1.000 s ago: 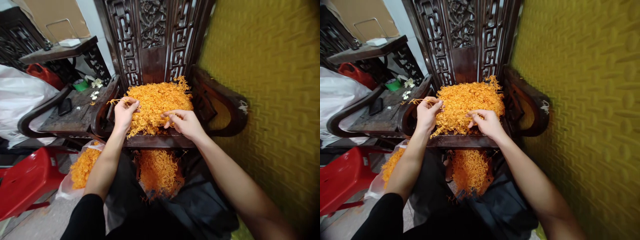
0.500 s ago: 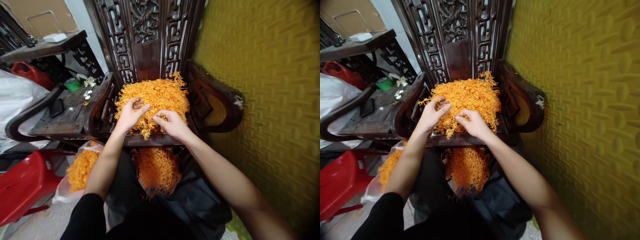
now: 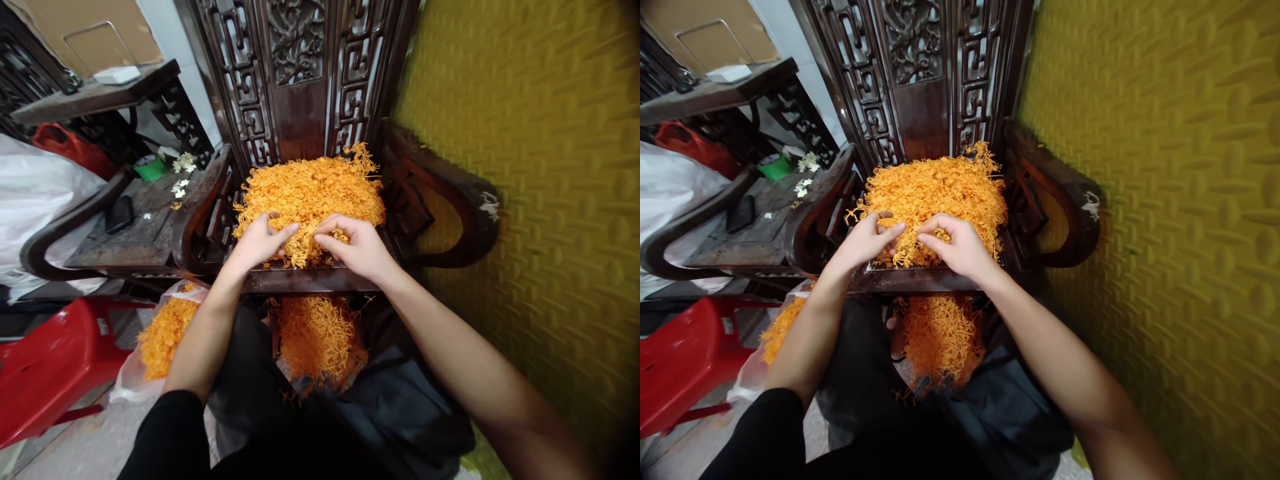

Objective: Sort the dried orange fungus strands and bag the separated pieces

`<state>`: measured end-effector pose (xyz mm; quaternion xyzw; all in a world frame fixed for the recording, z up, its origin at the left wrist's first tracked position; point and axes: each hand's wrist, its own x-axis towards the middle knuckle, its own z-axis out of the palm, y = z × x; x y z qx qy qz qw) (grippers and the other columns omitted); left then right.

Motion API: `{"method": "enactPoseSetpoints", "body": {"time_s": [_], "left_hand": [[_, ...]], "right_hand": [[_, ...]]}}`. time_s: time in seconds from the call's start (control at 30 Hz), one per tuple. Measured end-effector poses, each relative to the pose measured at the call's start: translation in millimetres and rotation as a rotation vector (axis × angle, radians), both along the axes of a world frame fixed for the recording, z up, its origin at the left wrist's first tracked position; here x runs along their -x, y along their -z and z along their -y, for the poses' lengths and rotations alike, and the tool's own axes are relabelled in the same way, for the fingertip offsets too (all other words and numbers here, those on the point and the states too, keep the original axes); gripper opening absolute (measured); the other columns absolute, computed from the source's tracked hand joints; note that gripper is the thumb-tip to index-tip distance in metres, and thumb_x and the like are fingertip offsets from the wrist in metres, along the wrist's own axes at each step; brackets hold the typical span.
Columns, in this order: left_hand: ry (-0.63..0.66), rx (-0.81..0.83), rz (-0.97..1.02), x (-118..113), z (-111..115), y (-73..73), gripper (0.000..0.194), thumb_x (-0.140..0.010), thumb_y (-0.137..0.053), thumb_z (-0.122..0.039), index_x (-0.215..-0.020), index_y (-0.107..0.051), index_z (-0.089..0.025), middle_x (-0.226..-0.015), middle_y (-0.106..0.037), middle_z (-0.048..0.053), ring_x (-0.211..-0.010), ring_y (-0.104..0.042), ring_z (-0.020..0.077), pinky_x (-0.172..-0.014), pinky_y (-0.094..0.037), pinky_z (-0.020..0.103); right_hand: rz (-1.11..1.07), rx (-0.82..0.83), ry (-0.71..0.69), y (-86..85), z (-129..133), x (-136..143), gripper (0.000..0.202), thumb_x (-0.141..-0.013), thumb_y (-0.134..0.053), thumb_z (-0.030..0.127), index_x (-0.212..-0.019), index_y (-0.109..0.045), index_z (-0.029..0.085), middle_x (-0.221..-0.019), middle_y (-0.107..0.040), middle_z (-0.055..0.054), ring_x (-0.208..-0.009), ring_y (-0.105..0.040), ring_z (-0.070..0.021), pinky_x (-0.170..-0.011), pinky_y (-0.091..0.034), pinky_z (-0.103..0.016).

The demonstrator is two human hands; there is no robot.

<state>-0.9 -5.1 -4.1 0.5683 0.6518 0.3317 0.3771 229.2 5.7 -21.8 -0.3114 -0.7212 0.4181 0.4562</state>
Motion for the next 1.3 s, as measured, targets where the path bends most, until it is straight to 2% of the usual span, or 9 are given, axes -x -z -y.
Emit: {"method": "enactPoseSetpoints", "body": {"time_s": [0.17, 0.33, 0.5, 0.6, 0.8, 0.93, 1.03, 1.17, 1.3], "left_hand": [[0.068, 0.195, 0.448, -3, 6, -6.6, 0.095, -0.078, -0.085, -0.057, -0.152, -0.041, -0.016, -0.081, -0.07, 0.004, -0.064, -0.069, 0.0187, -0.056, -0.056, 0.03], [0.147, 0.146, 0.726, -12, 10, -6.3, 0.118, -0.063, -0.097, -0.02, -0.158, -0.026, -0.019, -0.088, -0.071, 0.001, -0.071, -0.071, 0.0154, -0.068, -0.06, 0.03], [0.142, 0.013, 0.65, -23, 12, -0.4, 0.12, -0.055, -0.096, -0.009, -0.157, -0.031, -0.019, -0.08, -0.07, -0.002, -0.071, -0.07, 0.0146, -0.071, -0.056, 0.028], [0.123, -0.031, 0.494, -25, 12, -1.6, 0.111, -0.059, -0.091, -0.007, -0.155, -0.038, -0.02, -0.077, -0.07, -0.001, -0.066, -0.069, 0.0165, -0.069, -0.056, 0.032], [-0.009, -0.107, 0.382, -10, 7, -1.1, 0.099, -0.062, -0.083, -0.005, -0.152, -0.042, -0.013, -0.078, -0.068, 0.001, -0.071, -0.07, 0.019, -0.073, -0.059, 0.037], [0.02, -0.267, 0.343, -12, 5, 8.3, 0.102, -0.07, -0.09, -0.021, -0.155, -0.035, -0.019, -0.08, -0.068, 0.001, -0.067, -0.065, 0.0165, -0.07, -0.058, 0.035], [0.072, -0.386, 0.23, -23, 6, 14.0, 0.096, -0.076, -0.09, -0.034, -0.155, -0.036, -0.025, -0.085, -0.068, 0.001, -0.071, -0.064, 0.0176, -0.074, -0.059, 0.039], [0.098, -0.489, 0.154, -33, 7, 16.4, 0.093, -0.078, -0.089, -0.042, -0.154, -0.038, -0.027, -0.09, -0.069, 0.003, -0.09, -0.068, 0.0232, -0.091, -0.058, 0.047], [0.111, -0.215, 0.43, -32, 8, 12.5, 0.106, -0.072, -0.093, -0.041, -0.157, -0.031, -0.027, -0.09, -0.067, 0.003, -0.08, -0.069, 0.0207, -0.073, -0.059, 0.038]], "right_hand": [[0.022, -0.005, -0.097, -0.2, 3, 0, 0.02, -0.092, -0.073, 0.038, -0.089, -0.074, 0.019, -0.094, -0.074, -0.005, -0.084, -0.067, -0.0174, -0.083, -0.051, -0.034], [0.059, 0.162, 0.029, 2.1, 6, 4, 0.036, -0.089, -0.073, 0.052, -0.077, -0.069, 0.018, -0.068, -0.064, -0.001, -0.063, -0.055, -0.014, -0.063, -0.043, -0.03], [0.002, 0.257, 0.067, 8.8, 9, 15, 0.032, -0.08, -0.081, 0.041, -0.101, -0.076, 0.018, -0.069, -0.064, 0.001, -0.057, -0.049, -0.0125, -0.056, -0.038, -0.028], [-0.07, 0.434, 0.083, 12.0, 3, 17, 0.026, -0.079, -0.08, 0.039, -0.09, -0.074, 0.017, -0.054, -0.05, 0.005, -0.046, -0.034, -0.0085, -0.047, -0.025, -0.026], [-0.478, 0.433, 0.491, 4.9, -29, -18, 0.024, -0.077, -0.078, 0.029, -0.084, -0.057, 0.021, -0.068, -0.058, 0.003, -0.047, -0.045, -0.0074, -0.041, -0.021, -0.022], [-0.228, 0.438, 0.207, 2.3, -13, -15, 0.026, -0.083, -0.076, 0.037, -0.093, -0.057, 0.021, -0.083, -0.07, -0.003, -0.049, -0.057, -0.0096, -0.042, -0.028, -0.023], [-0.018, 0.333, 0.064, 2.6, 7, 4, 0.031, -0.092, -0.068, 0.046, -0.108, -0.066, 0.02, -0.066, -0.062, 0.002, -0.048, -0.054, -0.0119, -0.051, -0.038, -0.028], [0.18, 0.191, 0.106, 6.2, 11, 17, 0.038, -0.092, -0.067, 0.054, -0.1, -0.075, 0.018, -0.07, -0.066, -0.002, -0.065, -0.059, -0.0182, -0.067, -0.043, -0.034], [0.193, 0.097, 0.178, 11.7, 4, 18, 0.031, -0.092, -0.065, 0.049, -0.086, -0.068, 0.018, -0.084, -0.073, -0.005, -0.079, -0.064, -0.0214, -0.076, -0.043, -0.035]]}}
